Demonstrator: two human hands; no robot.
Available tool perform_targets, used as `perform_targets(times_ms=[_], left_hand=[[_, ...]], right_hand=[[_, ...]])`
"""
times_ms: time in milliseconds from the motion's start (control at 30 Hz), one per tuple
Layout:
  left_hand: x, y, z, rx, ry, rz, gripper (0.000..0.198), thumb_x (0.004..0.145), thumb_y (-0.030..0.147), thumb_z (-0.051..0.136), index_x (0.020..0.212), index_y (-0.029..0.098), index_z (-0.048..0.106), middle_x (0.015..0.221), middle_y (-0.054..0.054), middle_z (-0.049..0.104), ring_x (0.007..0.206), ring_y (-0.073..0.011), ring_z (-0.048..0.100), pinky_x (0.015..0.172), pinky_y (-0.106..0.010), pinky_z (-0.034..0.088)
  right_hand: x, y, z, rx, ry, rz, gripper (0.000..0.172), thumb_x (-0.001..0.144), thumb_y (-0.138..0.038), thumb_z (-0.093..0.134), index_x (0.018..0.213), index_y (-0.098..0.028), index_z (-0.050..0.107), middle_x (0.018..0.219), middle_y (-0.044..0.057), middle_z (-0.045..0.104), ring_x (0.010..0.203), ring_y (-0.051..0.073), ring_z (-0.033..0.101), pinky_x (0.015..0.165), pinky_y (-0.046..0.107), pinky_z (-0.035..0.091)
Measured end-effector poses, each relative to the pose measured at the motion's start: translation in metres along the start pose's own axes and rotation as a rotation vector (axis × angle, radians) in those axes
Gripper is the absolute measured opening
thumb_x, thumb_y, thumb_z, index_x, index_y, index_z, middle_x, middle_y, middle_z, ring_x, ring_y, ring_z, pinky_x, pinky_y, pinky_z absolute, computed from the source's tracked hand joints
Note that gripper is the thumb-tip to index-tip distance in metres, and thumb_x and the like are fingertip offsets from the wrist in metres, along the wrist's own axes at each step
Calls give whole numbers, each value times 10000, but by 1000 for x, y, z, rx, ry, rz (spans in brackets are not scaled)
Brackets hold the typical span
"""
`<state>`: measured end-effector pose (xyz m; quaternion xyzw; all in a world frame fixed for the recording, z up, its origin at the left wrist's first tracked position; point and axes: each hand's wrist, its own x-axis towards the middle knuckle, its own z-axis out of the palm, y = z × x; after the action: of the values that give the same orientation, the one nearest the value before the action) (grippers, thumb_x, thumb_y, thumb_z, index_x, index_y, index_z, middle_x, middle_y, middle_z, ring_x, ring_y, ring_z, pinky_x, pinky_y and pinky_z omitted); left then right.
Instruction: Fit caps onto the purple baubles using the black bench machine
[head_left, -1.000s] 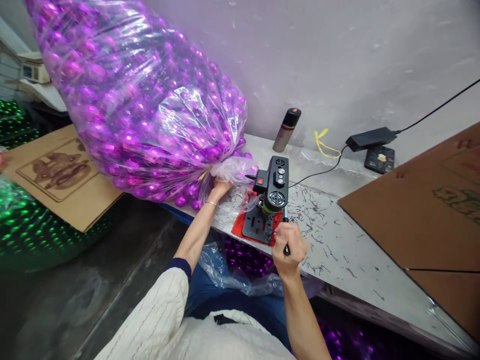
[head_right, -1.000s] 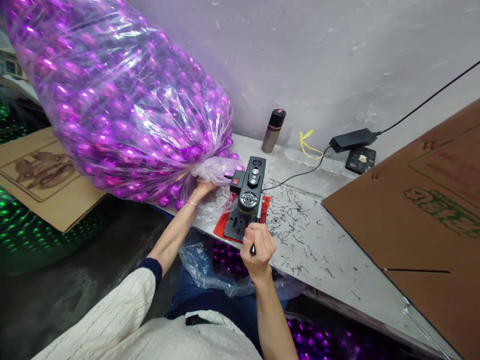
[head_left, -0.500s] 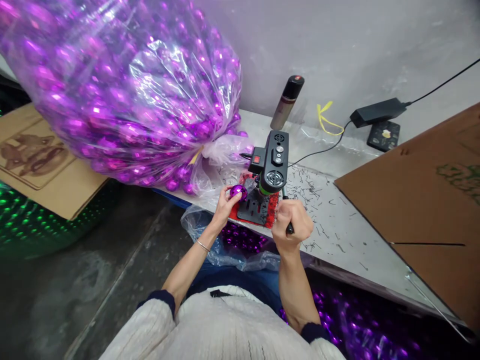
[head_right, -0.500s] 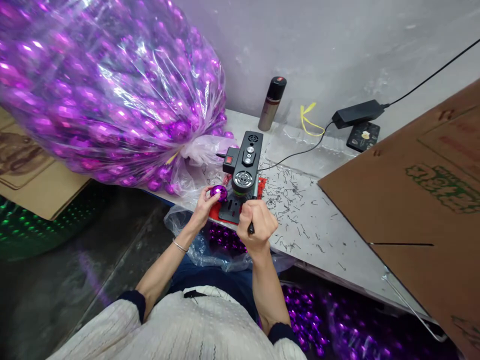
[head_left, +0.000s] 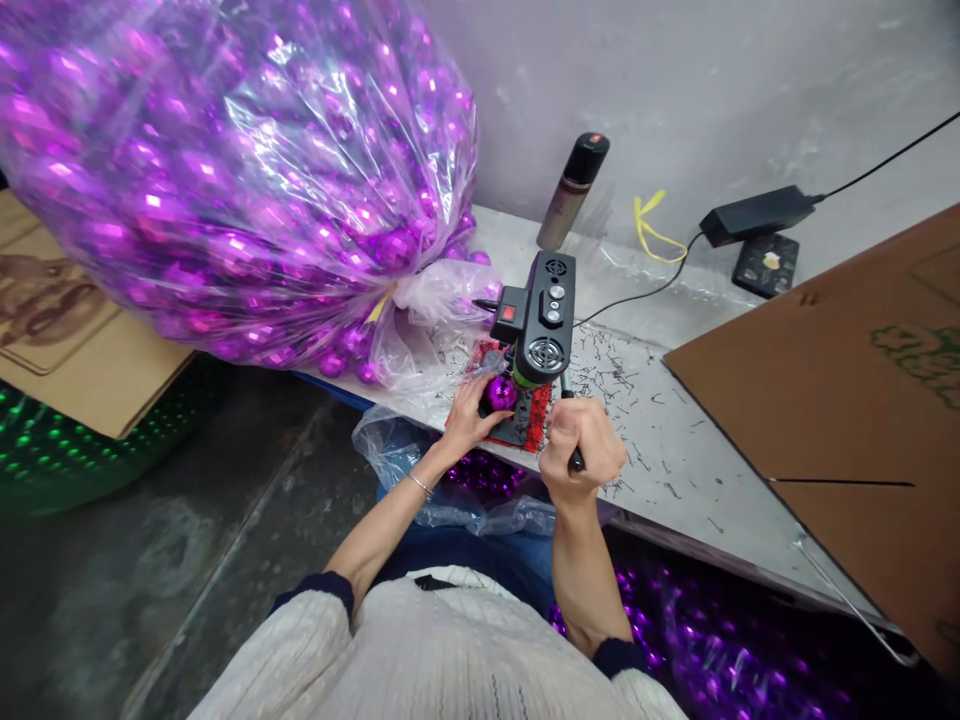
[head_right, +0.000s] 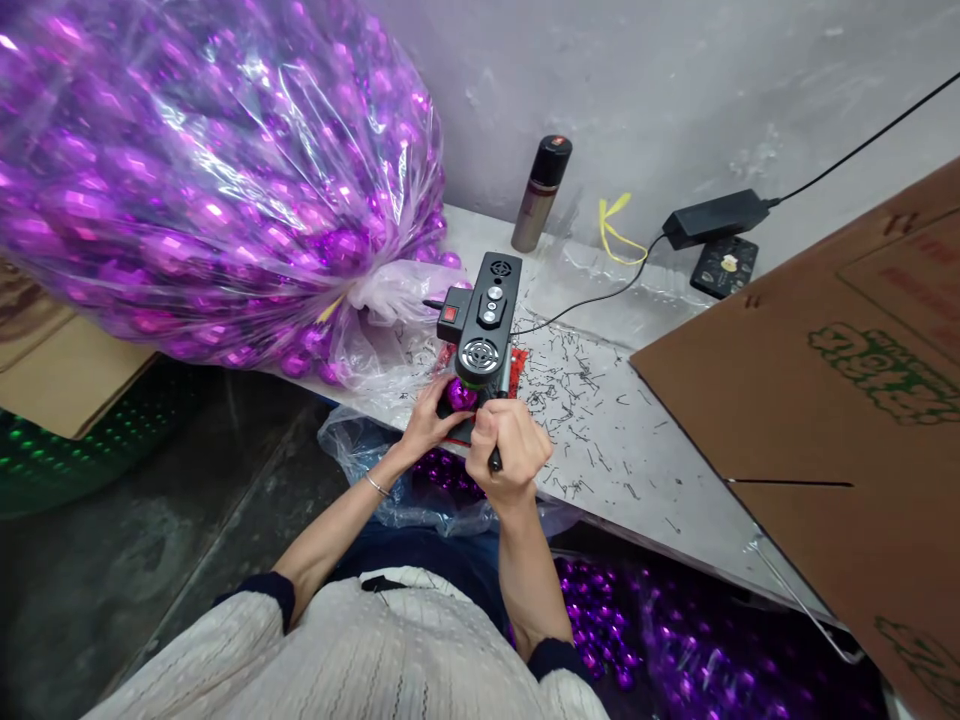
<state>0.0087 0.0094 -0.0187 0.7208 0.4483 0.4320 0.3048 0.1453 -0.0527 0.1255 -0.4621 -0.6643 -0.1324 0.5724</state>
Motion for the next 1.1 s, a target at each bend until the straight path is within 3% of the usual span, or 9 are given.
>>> perform_targets(times_ms=[200, 500, 833, 1100], left_hand=[[3, 10, -1, -98, -95, -4, 654, 810, 550, 800, 1351, 233, 615, 1417, -145, 635, 1366, -336, 564, 1178, -497, 393], [3, 14, 1, -170, -34, -133, 574, 808, 483, 821, 1309, 246, 670, 1313, -117, 718, 1242, -314, 644, 1149, -479, 414], [3, 12, 1, -183, -39, -136, 577, 786, 477, 843, 1293, 252, 683, 1304, -110, 724, 1233, -318, 646, 1130, -481, 426], [3, 12, 2, -229, -22, -150, 579, 752, 461, 875, 1263, 256, 699, 1304, -113, 720, 1235, -323, 645, 1131, -493, 429]], right_hand=[[-1, -1, -1, -33, -22, -7, 237, 954, -119, 484, 743, -224, 503, 653, -2, 606, 595, 114, 569, 563, 262, 401], [-7, -2, -2, -19, -31, -14, 228, 969, -128, 479, 765, -229, 491, 673, -4, 595, 612, 119, 555, 572, 258, 400], [-55, 18, 16, 8, 22, -59, 270, 1030, -228, 382, 771, -234, 459, 708, 5, 585, 597, 116, 514, 618, 283, 438], [-66, 22, 24, 31, 59, -24, 279, 1047, -259, 351, 791, -237, 459, 730, 3, 587, 625, 127, 589, 631, 299, 460]])
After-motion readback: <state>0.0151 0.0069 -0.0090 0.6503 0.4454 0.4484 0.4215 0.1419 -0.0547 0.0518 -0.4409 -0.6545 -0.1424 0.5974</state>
